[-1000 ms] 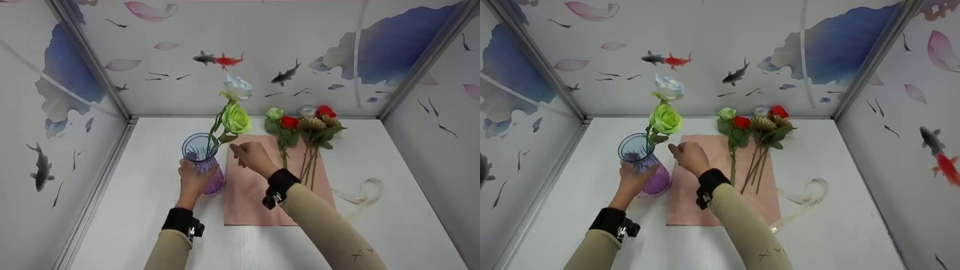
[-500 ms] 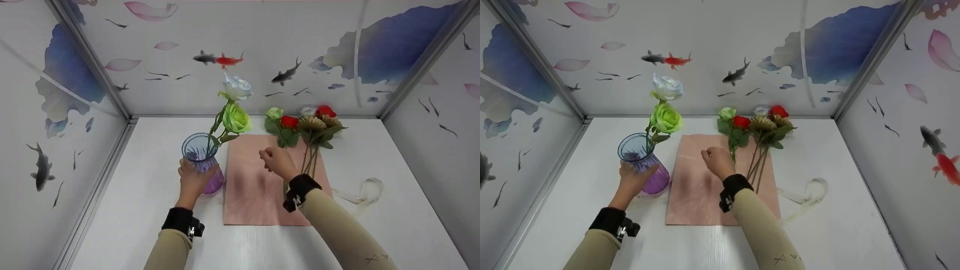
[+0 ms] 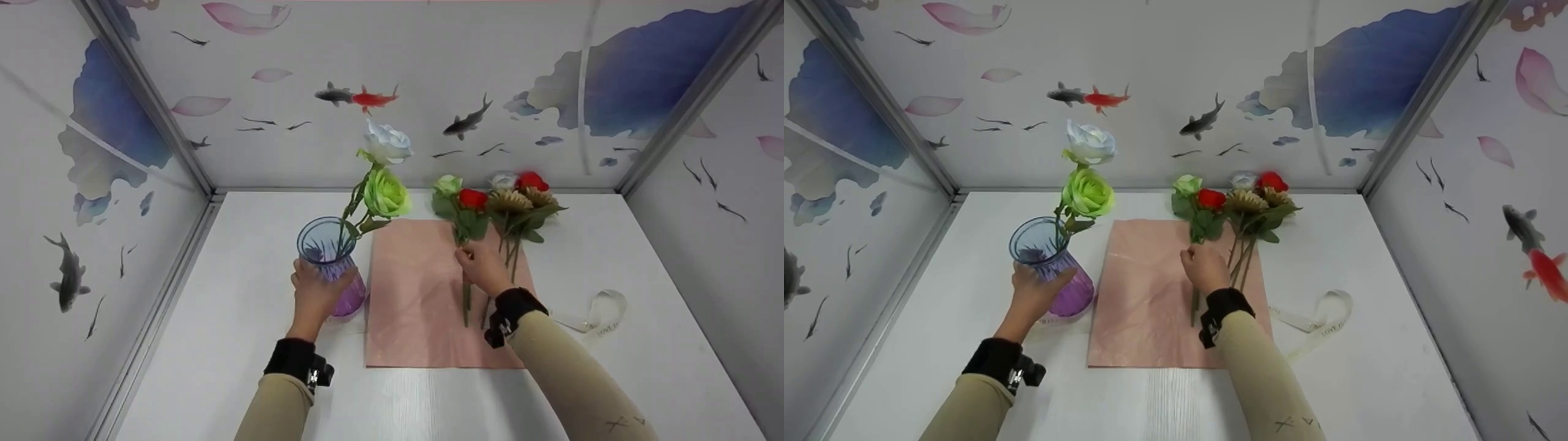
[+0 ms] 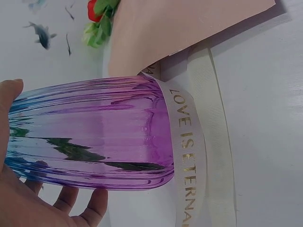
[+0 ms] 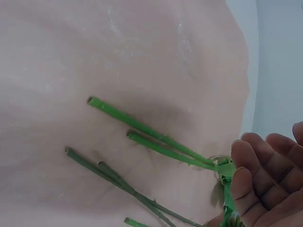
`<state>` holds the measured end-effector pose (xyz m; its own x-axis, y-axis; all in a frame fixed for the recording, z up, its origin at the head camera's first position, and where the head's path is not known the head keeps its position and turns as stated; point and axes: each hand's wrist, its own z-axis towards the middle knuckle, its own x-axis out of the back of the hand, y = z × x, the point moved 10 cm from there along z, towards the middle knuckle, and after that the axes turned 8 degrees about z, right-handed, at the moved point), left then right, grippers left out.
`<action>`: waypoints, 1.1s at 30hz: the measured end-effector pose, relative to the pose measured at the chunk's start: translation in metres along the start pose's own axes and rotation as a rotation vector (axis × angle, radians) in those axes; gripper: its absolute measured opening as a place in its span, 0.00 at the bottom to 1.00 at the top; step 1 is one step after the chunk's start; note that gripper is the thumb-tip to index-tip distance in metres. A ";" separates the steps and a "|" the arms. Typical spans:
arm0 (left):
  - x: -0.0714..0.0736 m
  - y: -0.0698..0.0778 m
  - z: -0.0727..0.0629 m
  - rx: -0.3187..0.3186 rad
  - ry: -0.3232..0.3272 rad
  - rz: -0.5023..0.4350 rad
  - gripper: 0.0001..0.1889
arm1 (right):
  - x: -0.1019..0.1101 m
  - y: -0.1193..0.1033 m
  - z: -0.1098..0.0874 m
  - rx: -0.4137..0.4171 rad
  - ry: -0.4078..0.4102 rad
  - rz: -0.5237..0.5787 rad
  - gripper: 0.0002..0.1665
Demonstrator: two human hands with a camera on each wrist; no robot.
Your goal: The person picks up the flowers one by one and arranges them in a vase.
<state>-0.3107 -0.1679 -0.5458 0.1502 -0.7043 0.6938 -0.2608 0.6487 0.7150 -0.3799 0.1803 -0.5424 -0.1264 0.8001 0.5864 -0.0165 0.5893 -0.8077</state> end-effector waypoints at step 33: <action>0.003 0.003 -0.003 -0.032 0.027 0.003 0.63 | 0.064 0.118 -0.036 -0.218 0.161 -0.220 0.18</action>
<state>-0.3084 -0.1674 -0.5412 0.1752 -0.6943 0.6980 -0.2313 0.6601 0.7147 -0.3543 0.3050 -0.5978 0.0149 0.6484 0.7612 0.1887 0.7458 -0.6389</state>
